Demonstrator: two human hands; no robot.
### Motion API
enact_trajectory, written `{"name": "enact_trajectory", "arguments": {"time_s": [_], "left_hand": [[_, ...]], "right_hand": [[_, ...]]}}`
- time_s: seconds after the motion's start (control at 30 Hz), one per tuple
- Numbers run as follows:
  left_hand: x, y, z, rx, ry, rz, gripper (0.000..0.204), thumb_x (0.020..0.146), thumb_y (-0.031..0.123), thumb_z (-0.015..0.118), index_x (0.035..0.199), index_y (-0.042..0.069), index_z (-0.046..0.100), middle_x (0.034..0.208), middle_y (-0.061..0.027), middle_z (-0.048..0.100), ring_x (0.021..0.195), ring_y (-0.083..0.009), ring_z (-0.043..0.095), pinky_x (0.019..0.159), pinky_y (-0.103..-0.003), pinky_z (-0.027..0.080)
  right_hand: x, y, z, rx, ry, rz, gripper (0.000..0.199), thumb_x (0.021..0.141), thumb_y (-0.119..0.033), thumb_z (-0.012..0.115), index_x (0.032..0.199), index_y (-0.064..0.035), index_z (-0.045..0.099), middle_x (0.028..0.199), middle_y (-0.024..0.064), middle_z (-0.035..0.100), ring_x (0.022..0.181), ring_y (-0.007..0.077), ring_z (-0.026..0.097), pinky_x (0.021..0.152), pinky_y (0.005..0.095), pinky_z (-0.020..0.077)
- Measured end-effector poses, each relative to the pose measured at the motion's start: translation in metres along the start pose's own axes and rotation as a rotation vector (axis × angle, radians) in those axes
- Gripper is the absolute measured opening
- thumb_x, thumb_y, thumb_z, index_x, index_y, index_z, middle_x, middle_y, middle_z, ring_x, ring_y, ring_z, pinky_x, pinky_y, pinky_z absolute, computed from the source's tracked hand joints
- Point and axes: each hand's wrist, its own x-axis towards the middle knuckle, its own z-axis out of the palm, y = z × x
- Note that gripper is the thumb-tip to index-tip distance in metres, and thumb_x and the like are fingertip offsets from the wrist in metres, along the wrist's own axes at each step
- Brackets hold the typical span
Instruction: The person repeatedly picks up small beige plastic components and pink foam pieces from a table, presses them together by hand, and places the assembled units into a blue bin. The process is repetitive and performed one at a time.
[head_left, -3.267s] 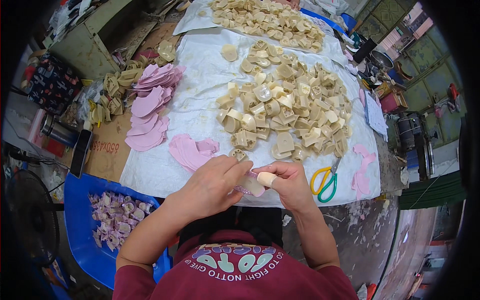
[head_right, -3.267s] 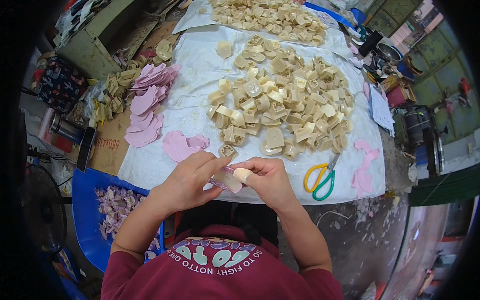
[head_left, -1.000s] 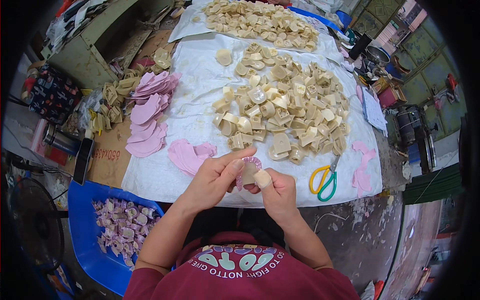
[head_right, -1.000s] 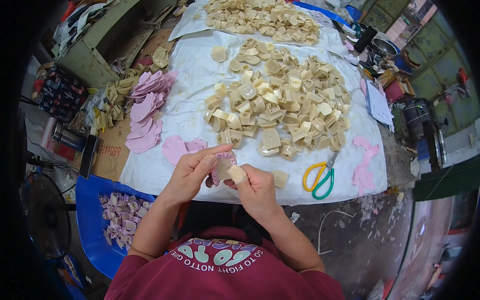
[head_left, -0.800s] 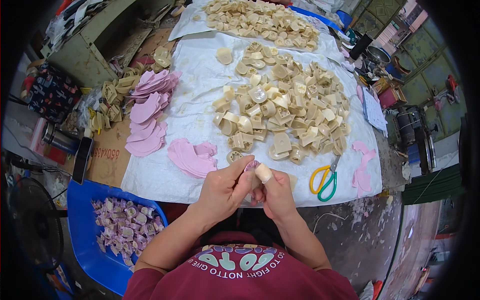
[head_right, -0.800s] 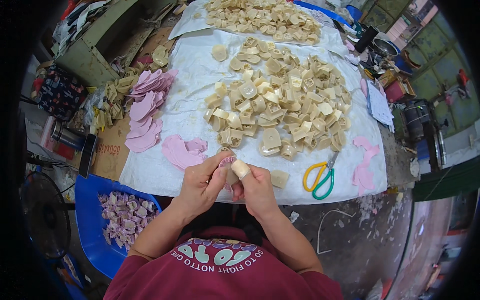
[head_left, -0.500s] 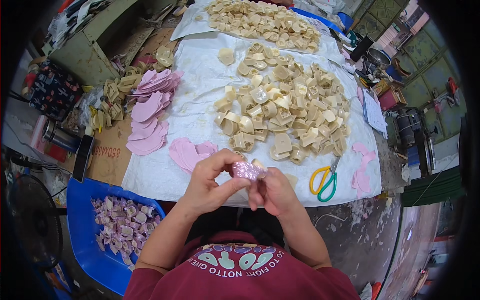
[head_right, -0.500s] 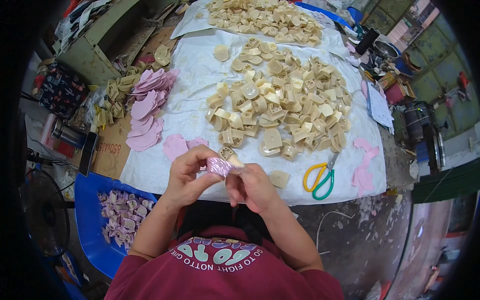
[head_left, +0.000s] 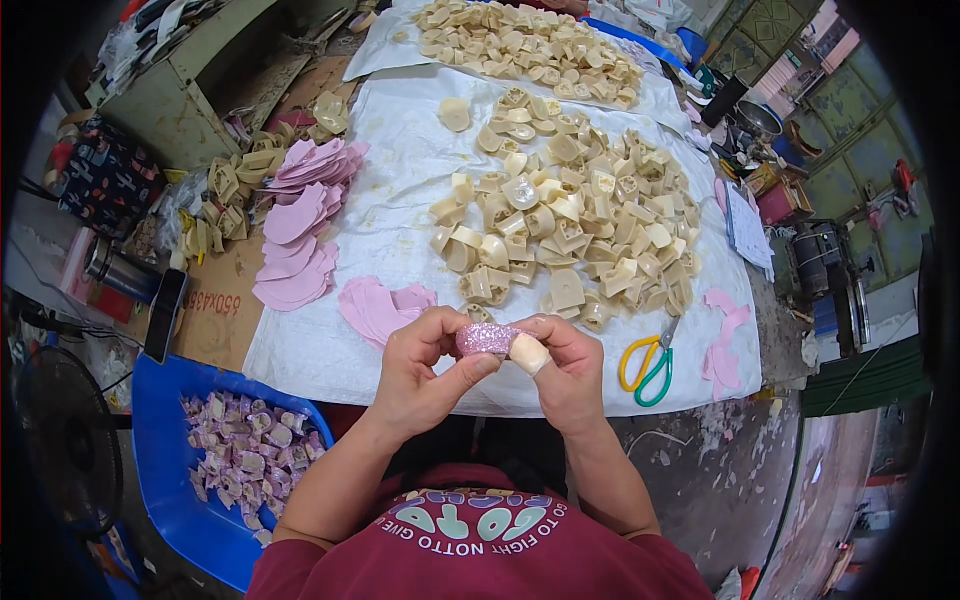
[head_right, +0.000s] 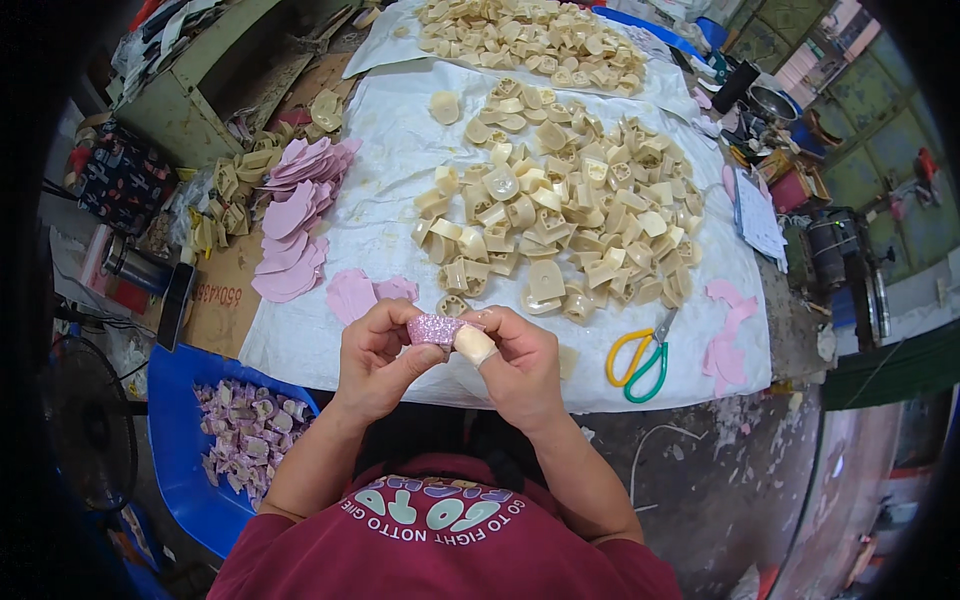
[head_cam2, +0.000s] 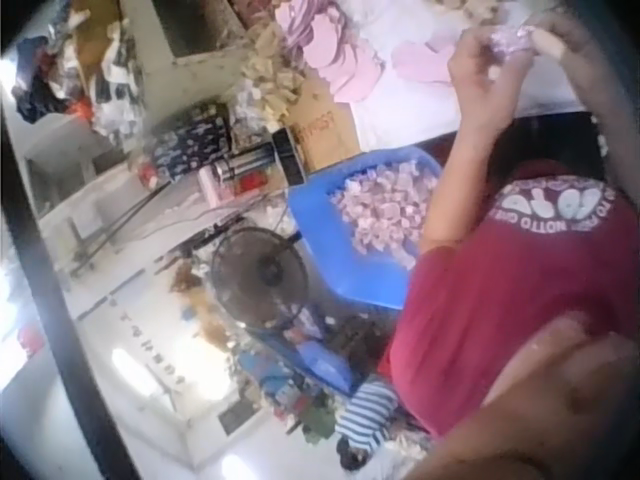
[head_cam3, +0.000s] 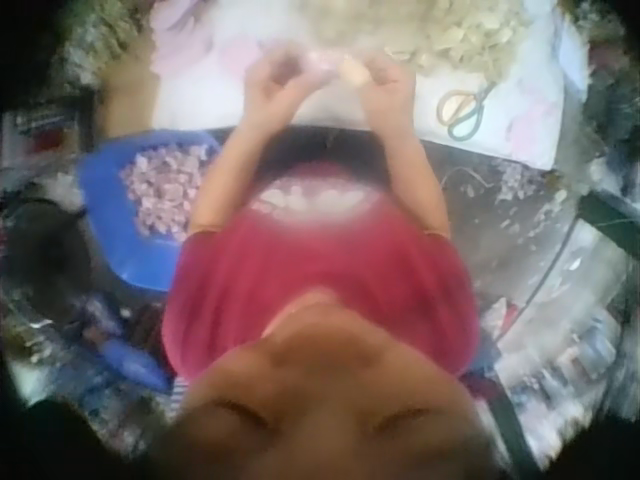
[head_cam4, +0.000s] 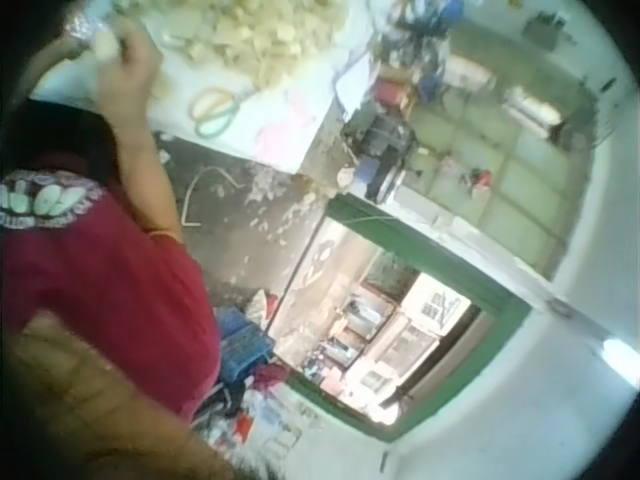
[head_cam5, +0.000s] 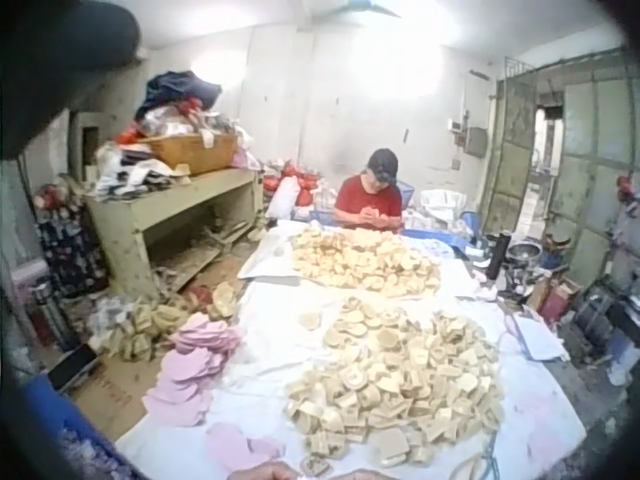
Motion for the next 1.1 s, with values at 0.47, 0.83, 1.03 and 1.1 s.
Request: {"name": "enact_trajectory", "arguments": {"time_s": [0.47, 0.83, 1.03, 1.1], "left_hand": [[-0.055, 0.036, -0.085, 0.714, 0.472, -0.045, 0.033, 0.079, 0.003, 0.072, 0.111, 0.001, 0.063, 0.088, -0.0009, 0.063, 0.075, -0.0073, 0.058, 0.065, -0.023, 0.047], [-0.124, 0.06, -0.162, 1.419, 0.691, 0.006, 0.05, 0.072, 0.016, 0.078, 0.118, 0.004, 0.061, 0.121, -0.0162, 0.053, 0.115, -0.0322, 0.051, 0.097, -0.04, 0.04], [-0.051, -0.007, -0.097, 1.291, 0.217, 0.165, 0.04, 0.075, 0.009, 0.072, 0.114, 0.006, 0.062, 0.119, -0.0154, 0.054, 0.113, -0.0316, 0.051, 0.1, -0.04, 0.037], [-0.046, -0.038, -0.102, 1.265, 0.154, 0.107, 0.04, 0.075, 0.009, 0.072, 0.114, 0.006, 0.062, 0.119, -0.0159, 0.054, 0.113, -0.0324, 0.05, 0.101, -0.041, 0.036]], "right_hand": [[0.014, 0.048, 0.026, -0.781, -0.161, -0.086, 0.027, 0.079, -0.006, 0.064, 0.105, -0.0006, 0.06, 0.092, 0.0141, 0.064, 0.081, 0.0293, 0.064, 0.072, 0.0381, 0.0516], [0.046, 0.103, 0.072, -0.99, -0.177, -0.284, 0.016, 0.076, -0.011, 0.07, 0.089, -0.0051, 0.064, 0.084, 0.0113, 0.059, 0.078, 0.0305, 0.061, 0.069, 0.0425, 0.0479], [0.052, 0.109, 0.078, -0.997, -0.2, -0.147, 0.008, 0.076, -0.008, 0.068, 0.083, -0.0054, 0.064, 0.086, 0.0106, 0.059, 0.077, 0.0286, 0.061, 0.067, 0.0418, 0.0481], [0.053, 0.108, 0.068, -0.855, -0.163, -0.06, 0.008, 0.076, -0.005, 0.067, 0.084, -0.0049, 0.065, 0.086, 0.0104, 0.059, 0.074, 0.0259, 0.061, 0.065, 0.0387, 0.0483]]}}
